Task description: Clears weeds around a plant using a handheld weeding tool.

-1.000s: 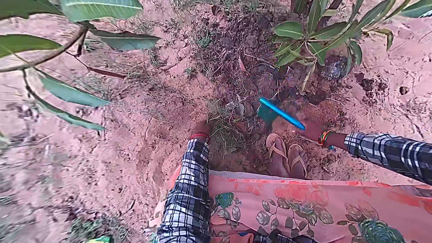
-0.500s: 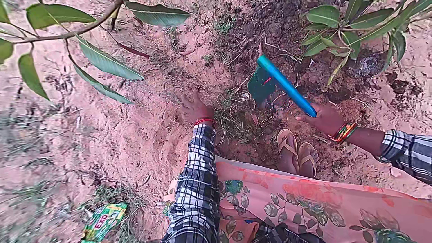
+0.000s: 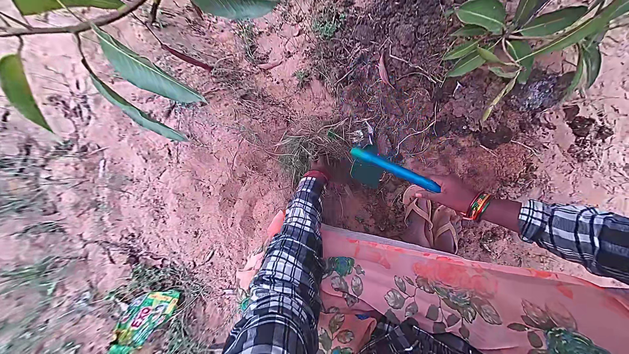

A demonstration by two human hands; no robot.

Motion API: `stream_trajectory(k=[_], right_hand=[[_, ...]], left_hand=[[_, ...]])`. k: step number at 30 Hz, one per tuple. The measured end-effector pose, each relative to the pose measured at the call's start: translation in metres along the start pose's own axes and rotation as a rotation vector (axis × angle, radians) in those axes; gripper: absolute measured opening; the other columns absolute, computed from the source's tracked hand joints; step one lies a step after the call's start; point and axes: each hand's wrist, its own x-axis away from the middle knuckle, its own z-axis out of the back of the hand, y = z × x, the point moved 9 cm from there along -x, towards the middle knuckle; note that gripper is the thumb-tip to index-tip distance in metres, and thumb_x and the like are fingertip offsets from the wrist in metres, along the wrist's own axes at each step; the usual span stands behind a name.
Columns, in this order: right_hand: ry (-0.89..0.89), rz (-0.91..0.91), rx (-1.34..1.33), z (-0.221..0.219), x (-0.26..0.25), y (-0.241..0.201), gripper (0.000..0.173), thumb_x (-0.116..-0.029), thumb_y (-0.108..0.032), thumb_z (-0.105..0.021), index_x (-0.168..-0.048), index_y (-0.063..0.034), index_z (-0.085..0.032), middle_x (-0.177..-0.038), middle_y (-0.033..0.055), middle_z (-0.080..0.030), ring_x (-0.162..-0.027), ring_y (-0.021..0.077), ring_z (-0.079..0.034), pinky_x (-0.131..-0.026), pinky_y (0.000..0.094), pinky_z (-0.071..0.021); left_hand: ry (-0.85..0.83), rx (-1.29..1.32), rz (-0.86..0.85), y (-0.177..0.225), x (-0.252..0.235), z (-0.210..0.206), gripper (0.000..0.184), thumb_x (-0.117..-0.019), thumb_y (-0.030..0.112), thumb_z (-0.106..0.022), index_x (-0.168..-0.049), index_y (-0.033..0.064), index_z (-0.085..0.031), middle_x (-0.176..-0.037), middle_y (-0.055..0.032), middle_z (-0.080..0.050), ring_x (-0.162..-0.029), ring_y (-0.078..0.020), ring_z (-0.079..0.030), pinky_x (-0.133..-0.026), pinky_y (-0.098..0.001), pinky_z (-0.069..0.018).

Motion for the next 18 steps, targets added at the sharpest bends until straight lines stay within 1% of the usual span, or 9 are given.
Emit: stream_trajectory(k=[2, 5, 7, 9, 11, 12, 14, 16, 18], right_hand=[[-0.085, 0.028, 0.146, -0.002, 0.000, 0.001, 0.039, -0.0990, -0.036, -0.071, -0.105, 0.0026, -0.069, -0.077, 0.0158, -0.064, -0.071, 0.0285, -0.061, -0.068, 0.0503, -0.0493], [-0.265, 0.068, 0.307, -0.030, -0.001, -0.003, 0.048, -0.1017, -0.050, -0.062, -0.105, -0.0022, -0.066, -0.083, 0.0160, -0.065, -0.081, 0.0327, -0.065, -0.074, 0.0541, -0.0503], [-0.349, 0.126, 0.295, -0.056, -0.005, -0.012, 0.052, -0.1023, -0.052, -0.059, -0.108, -0.0007, -0.065, -0.086, 0.0183, -0.065, -0.084, 0.0355, -0.066, -0.076, 0.0565, -0.0506], [-0.441, 0.137, 0.314, -0.080, -0.019, -0.015, 0.051, -0.1037, -0.049, -0.058, -0.116, -0.0001, -0.063, -0.095, 0.0222, -0.067, -0.093, 0.0400, -0.066, -0.082, 0.0606, -0.0498], [-0.482, 0.179, 0.452, -0.094, -0.044, -0.005, 0.041, -0.1056, -0.039, -0.059, -0.125, -0.0040, -0.064, -0.104, 0.0223, -0.070, -0.101, 0.0418, -0.068, -0.085, 0.0624, -0.0507], [-0.479, 0.214, 0.552, -0.097, -0.058, 0.005, 0.034, -0.1044, -0.031, -0.061, -0.130, -0.0097, -0.065, -0.109, 0.0194, -0.072, -0.104, 0.0405, -0.069, -0.086, 0.0618, -0.0524], [-0.442, 0.296, 0.689, -0.087, -0.081, 0.021, 0.031, -0.0982, -0.020, -0.069, -0.129, -0.0156, -0.068, -0.105, 0.0166, -0.074, -0.099, 0.0402, -0.071, -0.081, 0.0624, -0.0540], [-0.435, 0.319, 0.802, -0.061, -0.094, 0.023, 0.030, -0.0965, -0.018, -0.070, -0.126, -0.0146, -0.067, -0.102, 0.0172, -0.073, -0.096, 0.0411, -0.071, -0.077, 0.0620, -0.0547], [-0.438, 0.299, 0.878, -0.035, -0.101, 0.024, 0.031, -0.0962, -0.017, -0.071, -0.126, -0.0116, -0.066, -0.103, 0.0191, -0.072, -0.097, 0.0424, -0.071, -0.077, 0.0621, -0.0548]], left_hand=[[0.011, 0.028, -0.011, -0.012, -0.009, 0.006, 0.048, -0.1099, 0.013, -0.047, -0.148, -0.0141, -0.039, -0.157, -0.0350, -0.035, -0.150, -0.0480, -0.031, -0.122, -0.0576, -0.0244], [0.204, 0.335, -0.152, -0.032, -0.049, 0.007, 0.043, -0.1119, 0.019, -0.041, -0.146, -0.0049, -0.050, -0.142, -0.0311, -0.056, -0.129, -0.0456, -0.058, -0.107, -0.0604, -0.0455], [0.132, 0.574, -0.165, -0.029, -0.048, 0.006, 0.045, -0.1126, 0.032, -0.042, -0.145, 0.0034, -0.054, -0.137, -0.0271, -0.060, -0.121, -0.0434, -0.063, -0.103, -0.0610, -0.0482], [-0.050, 0.600, -0.161, -0.020, -0.035, -0.005, 0.047, -0.1121, 0.035, -0.043, -0.147, 0.0050, -0.051, -0.144, -0.0234, -0.056, -0.128, -0.0420, -0.058, -0.104, -0.0614, -0.0464], [-0.247, 0.382, -0.264, -0.006, -0.027, -0.028, 0.047, -0.1129, 0.032, -0.041, -0.150, 0.0044, -0.048, -0.155, -0.0222, -0.045, -0.139, -0.0442, -0.047, -0.107, -0.0649, -0.0428], [-0.313, 0.289, -0.289, 0.001, -0.023, -0.044, 0.052, -0.1120, 0.040, -0.041, -0.150, 0.0051, -0.048, -0.154, -0.0238, -0.046, -0.140, -0.0455, -0.046, -0.107, -0.0668, -0.0407], [-0.425, 0.078, -0.366, 0.018, -0.017, -0.075, 0.063, -0.1095, 0.051, -0.041, -0.154, 0.0061, -0.046, -0.154, -0.0241, -0.047, -0.142, -0.0426, -0.045, -0.114, -0.0637, -0.0351], [-0.474, 0.045, -0.393, 0.036, -0.011, -0.096, 0.073, -0.1042, 0.055, -0.053, -0.160, 0.0107, -0.036, -0.162, -0.0207, -0.037, -0.149, -0.0391, -0.037, -0.120, -0.0611, -0.0286], [-0.449, 0.073, -0.380, 0.052, -0.017, -0.115, 0.084, -0.0971, 0.052, -0.068, -0.162, 0.0127, -0.031, -0.161, -0.0214, -0.038, -0.146, -0.0379, -0.041, -0.118, -0.0593, -0.0334]])
